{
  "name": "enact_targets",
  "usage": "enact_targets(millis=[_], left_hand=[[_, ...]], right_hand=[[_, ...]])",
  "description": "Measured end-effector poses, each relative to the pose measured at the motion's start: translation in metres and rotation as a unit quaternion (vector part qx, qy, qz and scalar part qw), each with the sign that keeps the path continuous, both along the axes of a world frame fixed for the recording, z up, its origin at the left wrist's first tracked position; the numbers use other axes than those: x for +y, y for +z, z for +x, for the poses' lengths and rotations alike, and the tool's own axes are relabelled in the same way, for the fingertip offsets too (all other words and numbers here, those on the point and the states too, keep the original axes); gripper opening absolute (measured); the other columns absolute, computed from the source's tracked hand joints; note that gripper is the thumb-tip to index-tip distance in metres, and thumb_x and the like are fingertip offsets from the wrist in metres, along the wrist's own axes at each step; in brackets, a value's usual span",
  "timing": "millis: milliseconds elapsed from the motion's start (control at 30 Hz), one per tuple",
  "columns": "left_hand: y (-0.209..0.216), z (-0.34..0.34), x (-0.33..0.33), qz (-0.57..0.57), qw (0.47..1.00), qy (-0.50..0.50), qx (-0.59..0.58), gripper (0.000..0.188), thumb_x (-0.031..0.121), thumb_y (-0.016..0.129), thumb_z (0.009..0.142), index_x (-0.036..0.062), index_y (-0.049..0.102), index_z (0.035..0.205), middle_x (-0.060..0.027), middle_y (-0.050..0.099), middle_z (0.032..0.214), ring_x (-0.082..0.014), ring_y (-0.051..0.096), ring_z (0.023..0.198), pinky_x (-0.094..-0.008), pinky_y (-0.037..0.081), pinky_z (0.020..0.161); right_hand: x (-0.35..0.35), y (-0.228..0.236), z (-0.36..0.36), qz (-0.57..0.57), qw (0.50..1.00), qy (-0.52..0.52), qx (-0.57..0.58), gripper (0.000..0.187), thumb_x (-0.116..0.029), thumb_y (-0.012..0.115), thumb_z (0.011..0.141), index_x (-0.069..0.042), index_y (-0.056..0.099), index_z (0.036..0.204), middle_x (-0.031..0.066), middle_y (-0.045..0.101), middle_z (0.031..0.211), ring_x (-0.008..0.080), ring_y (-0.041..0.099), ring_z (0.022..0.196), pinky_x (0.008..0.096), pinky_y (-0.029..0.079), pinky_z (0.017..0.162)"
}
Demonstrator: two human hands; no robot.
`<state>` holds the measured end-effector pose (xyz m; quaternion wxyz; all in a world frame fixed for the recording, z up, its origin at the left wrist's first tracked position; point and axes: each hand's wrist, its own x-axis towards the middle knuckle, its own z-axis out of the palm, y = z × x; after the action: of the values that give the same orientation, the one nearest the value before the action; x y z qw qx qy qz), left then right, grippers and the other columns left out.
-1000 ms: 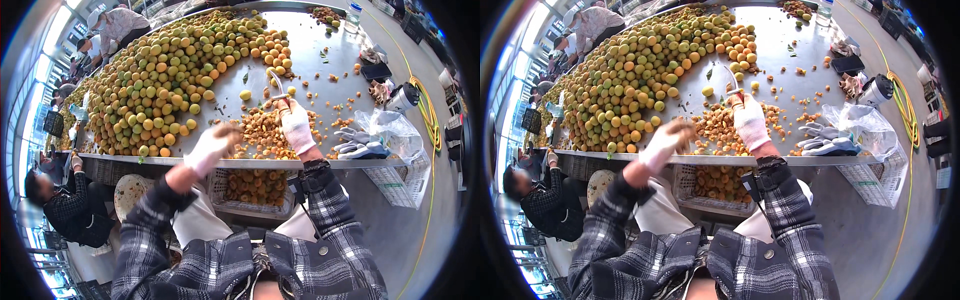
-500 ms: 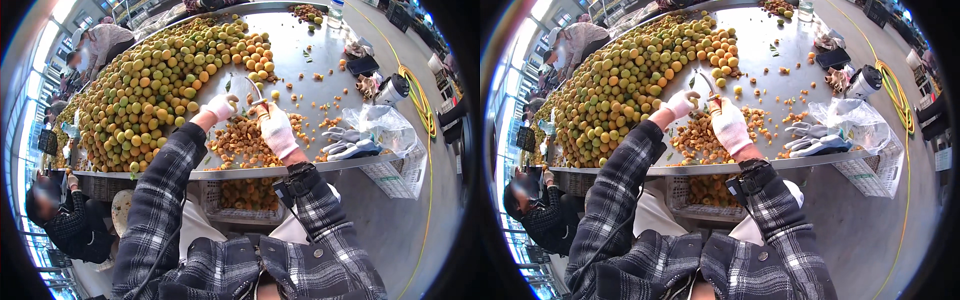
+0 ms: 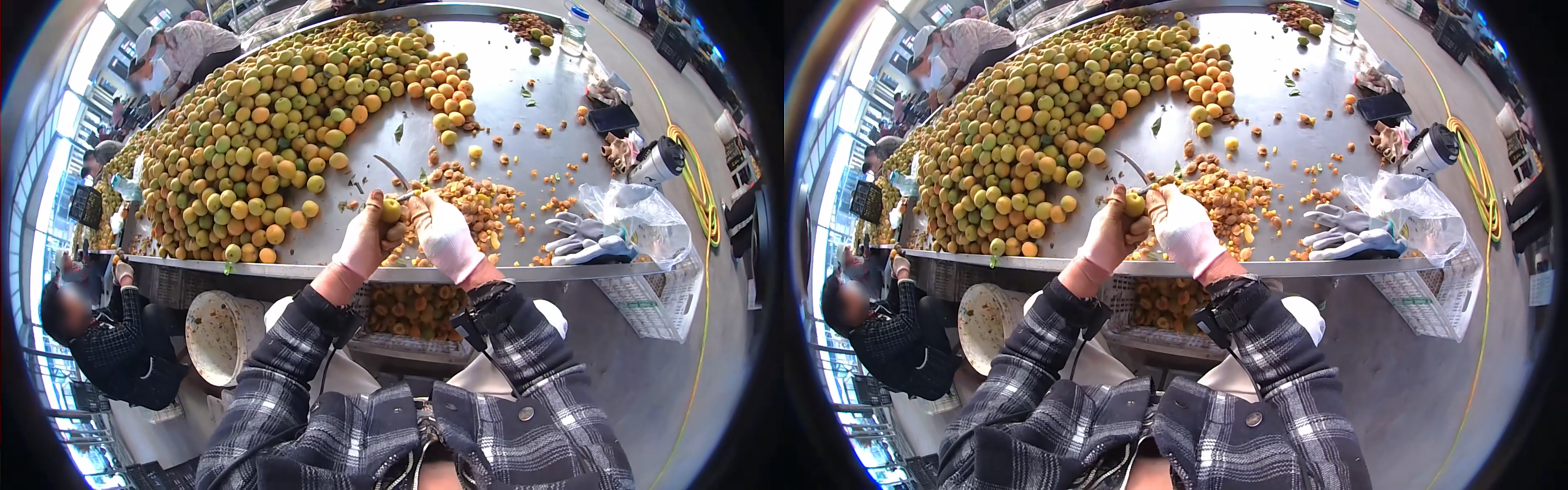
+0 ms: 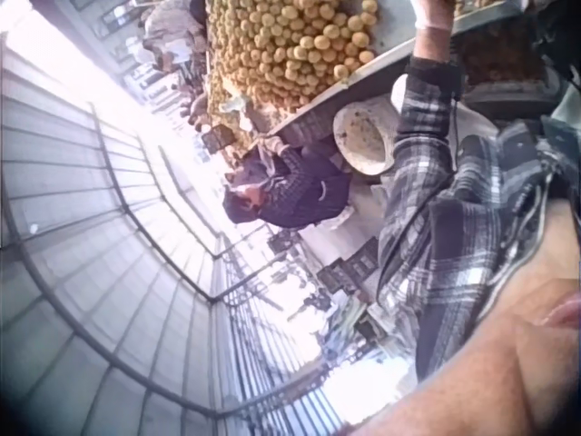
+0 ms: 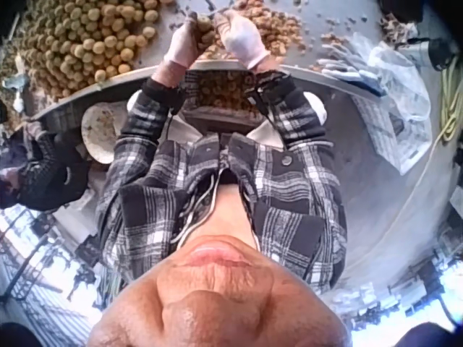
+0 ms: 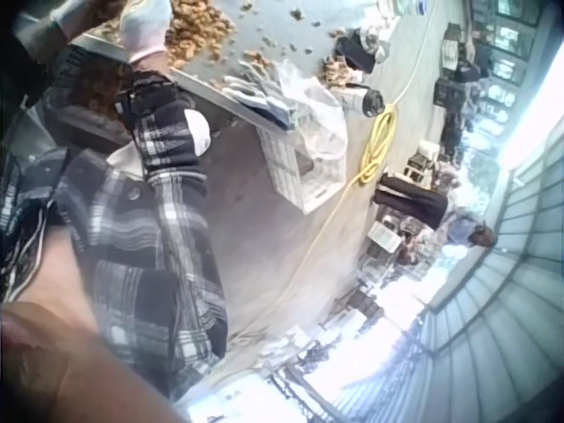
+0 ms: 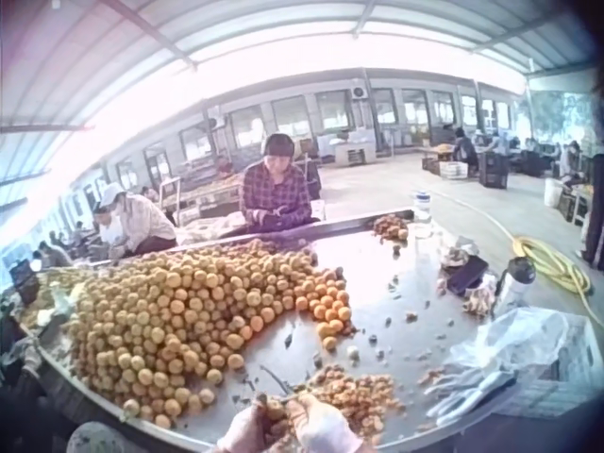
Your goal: The person peels small round fruits with a curved knife at a long metal table. They hold each fruit in the left hand and use the knife in the right hand to remove the skin, then place the peeled fruit into a white basket below the table. The person repeats this process continuously throughout the clip.
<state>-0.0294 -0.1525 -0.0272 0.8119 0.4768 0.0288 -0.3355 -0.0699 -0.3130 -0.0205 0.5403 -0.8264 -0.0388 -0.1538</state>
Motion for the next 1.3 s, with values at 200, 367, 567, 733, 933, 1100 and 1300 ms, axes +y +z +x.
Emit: enact_targets(millis=[200, 367, 567, 733, 933, 1100, 1300], left_hand=[[0.004, -0.008, -0.002, 0.067, 0.993, 0.057, -0.074, 0.040, 0.051, 0.042, 0.101, 0.0117, 0.050, 0.098, 0.0018, 0.046, 0.073, -0.0074, 0.039, 0.060, -0.0211, 0.031, 0.052], [-0.002, -0.002, 0.001, 0.100, 0.986, 0.057, -0.123, 0.037, 0.046, 0.041, 0.103, 0.0106, 0.052, 0.105, 0.0028, 0.050, 0.081, -0.0057, 0.040, 0.064, -0.0204, 0.036, 0.057], [-0.008, 0.002, -0.006, 0.136, 0.977, 0.087, -0.139, 0.041, 0.048, 0.041, 0.102, 0.0088, 0.053, 0.110, 0.0024, 0.051, 0.082, -0.0051, 0.044, 0.066, -0.0210, 0.039, 0.057], [-0.017, 0.004, -0.002, 0.132, 0.976, 0.076, -0.155, 0.040, 0.046, 0.042, 0.102, 0.0084, 0.052, 0.112, 0.0006, 0.056, 0.089, -0.0052, 0.052, 0.073, -0.0206, 0.045, 0.065], [-0.023, 0.000, -0.010, 0.181, 0.956, 0.127, -0.191, 0.037, 0.044, 0.044, 0.102, 0.0081, 0.055, 0.106, 0.0034, 0.050, 0.075, -0.0046, 0.043, 0.064, -0.0223, 0.040, 0.056], [-0.030, 0.003, -0.010, 0.195, 0.943, 0.149, -0.225, 0.036, 0.043, 0.044, 0.103, 0.0093, 0.055, 0.106, 0.0032, 0.050, 0.076, -0.0047, 0.044, 0.065, -0.0225, 0.041, 0.058], [-0.003, 0.011, -0.002, -0.018, 0.988, 0.131, -0.077, 0.043, 0.048, 0.051, 0.098, 0.0079, 0.056, 0.113, 0.0003, 0.059, 0.088, -0.0086, 0.055, 0.072, -0.0218, 0.046, 0.064]], right_hand=[[0.011, 0.003, -0.002, -0.047, 0.998, -0.014, 0.031, 0.029, -0.029, 0.050, 0.100, -0.001, 0.057, 0.096, 0.0225, 0.063, 0.072, 0.0430, 0.062, 0.071, 0.0472, 0.049, 0.062], [0.014, 0.001, 0.002, -0.036, 0.999, -0.020, 0.027, 0.028, -0.028, 0.051, 0.099, -0.001, 0.056, 0.095, 0.0233, 0.061, 0.070, 0.0434, 0.062, 0.069, 0.0468, 0.048, 0.059], [0.017, -0.002, 0.003, -0.063, 0.997, -0.030, 0.019, 0.028, -0.028, 0.051, 0.099, -0.001, 0.055, 0.093, 0.0238, 0.061, 0.069, 0.0437, 0.062, 0.069, 0.0473, 0.048, 0.059], [0.019, 0.000, 0.001, -0.103, 0.993, -0.033, 0.048, 0.029, -0.030, 0.050, 0.099, -0.002, 0.054, 0.091, 0.0236, 0.061, 0.068, 0.0444, 0.062, 0.068, 0.0501, 0.049, 0.059], [0.026, -0.009, 0.002, -0.109, 0.989, -0.049, 0.084, 0.028, -0.029, 0.049, 0.098, -0.002, 0.056, 0.093, 0.0236, 0.062, 0.069, 0.0445, 0.063, 0.070, 0.0500, 0.050, 0.060], [0.034, -0.015, 0.007, 0.068, 0.994, -0.027, 0.080, 0.036, -0.034, 0.048, 0.100, 0.000, 0.057, 0.091, 0.0158, 0.065, 0.071, 0.0333, 0.062, 0.058, 0.0421, 0.050, 0.056], [0.006, 0.014, 0.007, 0.603, 0.636, 0.259, 0.407, 0.044, -0.055, 0.034, 0.101, -0.017, 0.044, 0.081, -0.0106, 0.028, 0.055, 0.0037, 0.022, 0.038, 0.0215, 0.020, 0.033]])
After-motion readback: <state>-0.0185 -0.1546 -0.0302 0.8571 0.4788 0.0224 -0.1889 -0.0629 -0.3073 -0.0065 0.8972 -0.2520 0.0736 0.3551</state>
